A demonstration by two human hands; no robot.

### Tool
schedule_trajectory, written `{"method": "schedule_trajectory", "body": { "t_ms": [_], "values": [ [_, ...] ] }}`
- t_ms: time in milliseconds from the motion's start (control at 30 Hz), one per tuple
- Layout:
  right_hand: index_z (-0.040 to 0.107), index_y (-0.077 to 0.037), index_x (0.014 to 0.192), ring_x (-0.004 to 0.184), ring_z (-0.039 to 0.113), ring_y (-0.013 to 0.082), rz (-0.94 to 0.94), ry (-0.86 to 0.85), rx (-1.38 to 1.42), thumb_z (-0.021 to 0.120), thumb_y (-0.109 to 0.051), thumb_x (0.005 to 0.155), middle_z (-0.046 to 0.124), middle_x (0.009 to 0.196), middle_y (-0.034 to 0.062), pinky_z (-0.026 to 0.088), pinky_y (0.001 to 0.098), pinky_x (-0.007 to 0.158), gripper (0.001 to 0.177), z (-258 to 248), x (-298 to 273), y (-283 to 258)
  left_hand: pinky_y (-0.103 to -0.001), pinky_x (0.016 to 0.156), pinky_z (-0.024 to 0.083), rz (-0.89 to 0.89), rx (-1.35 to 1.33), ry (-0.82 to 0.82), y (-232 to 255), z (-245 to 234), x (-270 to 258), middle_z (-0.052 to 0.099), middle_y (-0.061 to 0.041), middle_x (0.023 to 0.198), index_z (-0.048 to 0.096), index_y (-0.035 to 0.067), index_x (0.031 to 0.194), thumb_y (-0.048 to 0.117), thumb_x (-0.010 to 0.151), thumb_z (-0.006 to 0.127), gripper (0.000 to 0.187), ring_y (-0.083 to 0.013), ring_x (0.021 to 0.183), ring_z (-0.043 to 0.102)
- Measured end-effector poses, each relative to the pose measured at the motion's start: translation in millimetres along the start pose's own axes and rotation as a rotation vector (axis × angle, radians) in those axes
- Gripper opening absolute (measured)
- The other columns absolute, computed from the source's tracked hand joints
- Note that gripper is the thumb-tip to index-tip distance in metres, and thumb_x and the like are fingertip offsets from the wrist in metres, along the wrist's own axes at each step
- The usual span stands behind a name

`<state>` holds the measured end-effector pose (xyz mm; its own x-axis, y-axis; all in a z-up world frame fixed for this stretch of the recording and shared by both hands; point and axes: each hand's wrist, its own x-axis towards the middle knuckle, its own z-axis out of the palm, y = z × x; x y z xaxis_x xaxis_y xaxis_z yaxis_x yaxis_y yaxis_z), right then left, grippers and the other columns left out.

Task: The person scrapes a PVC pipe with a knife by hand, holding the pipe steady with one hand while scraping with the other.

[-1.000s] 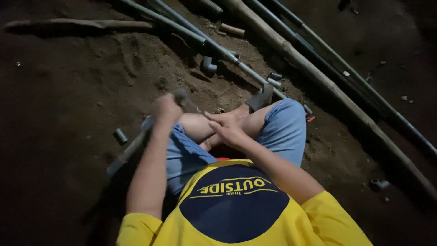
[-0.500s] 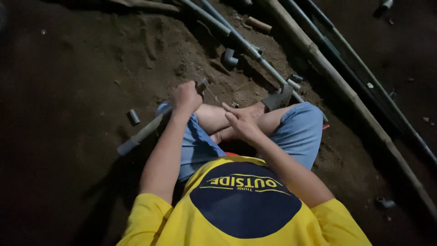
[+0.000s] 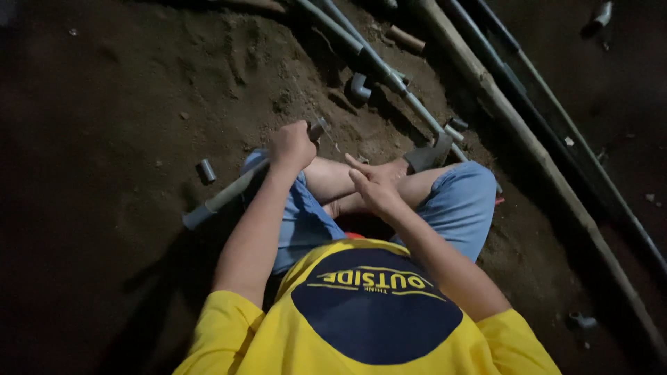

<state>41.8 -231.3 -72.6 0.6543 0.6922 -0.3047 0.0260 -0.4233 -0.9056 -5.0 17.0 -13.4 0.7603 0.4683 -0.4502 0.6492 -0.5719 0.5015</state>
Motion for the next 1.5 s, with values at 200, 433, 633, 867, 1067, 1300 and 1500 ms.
{"method": "schedule_trajectory", "body": {
  "t_ms": [200,433,633,867,1067,1300,1500],
  "values": [
    [0.076,-0.015,0.136,0.127,0.069,0.0248,0.109,-0.028,0.031,0.065,-0.027,0.106,0.079,0.128,0.014,0.051,0.0438,0.113,0.034,-5.4,-28.4,-39.1,-0.061,0.085,0.062,-0.127,-0.001,0.073,-23.7,-16.4,14.2,0.074,-0.027,0.112,0.071,-0.004,0.122,-0.001,0.099,0.051,0.031,-0.0473,0.104,0.074],
    [0.067,-0.021,0.148,0.096,0.07,0.0132,0.039,0.019,0.039,0.061,-0.027,0.109,0.077,0.083,0.0025,0.056,0.0284,0.089,0.04,-5.7,-3.4,-15.1,-0.057,0.081,0.063,-0.001,0.13,0.049,-11.2,17.5,17.4,0.077,-0.021,0.1,0.074,0.004,0.107,0.004,0.093,0.059,0.02,-0.0443,0.099,0.076],
    [0.075,-0.024,0.14,0.111,0.074,0.017,0.186,-0.012,0.035,0.065,-0.03,0.107,0.082,0.119,0.0102,0.058,0.0396,0.099,0.035,-5.0,-23.8,-48.4,-0.061,0.084,0.062,-0.059,0.09,0.162,-32.5,20.4,27.5,0.077,-0.024,0.103,0.074,0.004,0.11,0.001,0.094,0.056,0.024,-0.0467,0.103,0.075],
    [0.066,-0.025,0.15,0.123,0.065,0.0192,0.102,0.0,0.037,0.062,-0.027,0.109,0.079,0.124,0.0166,0.053,0.0372,0.104,0.042,-2.7,-5.3,-19.5,-0.06,0.084,0.062,0.025,0.175,0.146,-22.6,28.8,26.1,0.076,-0.022,0.1,0.07,0.004,0.104,0.001,0.095,0.056,0.017,-0.0441,0.102,0.076],
    [0.07,-0.023,0.145,0.119,0.07,0.0234,0.186,-0.031,0.057,0.063,-0.026,0.107,0.079,0.125,0.0172,0.055,0.0419,0.104,0.039,-5.0,-13.2,-38.4,-0.058,0.083,0.062,-0.003,0.201,0.13,-24.9,19.8,22.3,0.077,-0.02,0.098,0.072,0.005,0.102,0.004,0.095,0.057,0.016,-0.042,0.101,0.077],
    [0.069,-0.03,0.148,0.095,0.066,0.0123,0.231,0.048,0.081,0.062,-0.031,0.108,0.075,0.093,0.0051,0.057,0.0286,0.086,0.04,7.3,1.9,-26.6,-0.061,0.08,0.061,0.088,0.175,0.131,-11.8,16.6,7.4,0.076,-0.024,0.095,0.071,0.001,0.101,0.001,0.095,0.055,0.017,-0.0471,0.095,0.076],
    [0.07,-0.027,0.147,0.11,0.07,0.0187,0.173,-0.009,0.06,0.063,-0.025,0.106,0.083,0.1,0.0141,0.054,0.0427,0.106,0.042,-4.8,-28.1,-56.3,-0.059,0.086,0.061,-0.136,0.109,0.128,-37.9,2.9,32.2,0.077,-0.021,0.106,0.072,0.004,0.114,0.006,0.098,0.058,0.021,-0.0454,0.104,0.075]
  ]
}}
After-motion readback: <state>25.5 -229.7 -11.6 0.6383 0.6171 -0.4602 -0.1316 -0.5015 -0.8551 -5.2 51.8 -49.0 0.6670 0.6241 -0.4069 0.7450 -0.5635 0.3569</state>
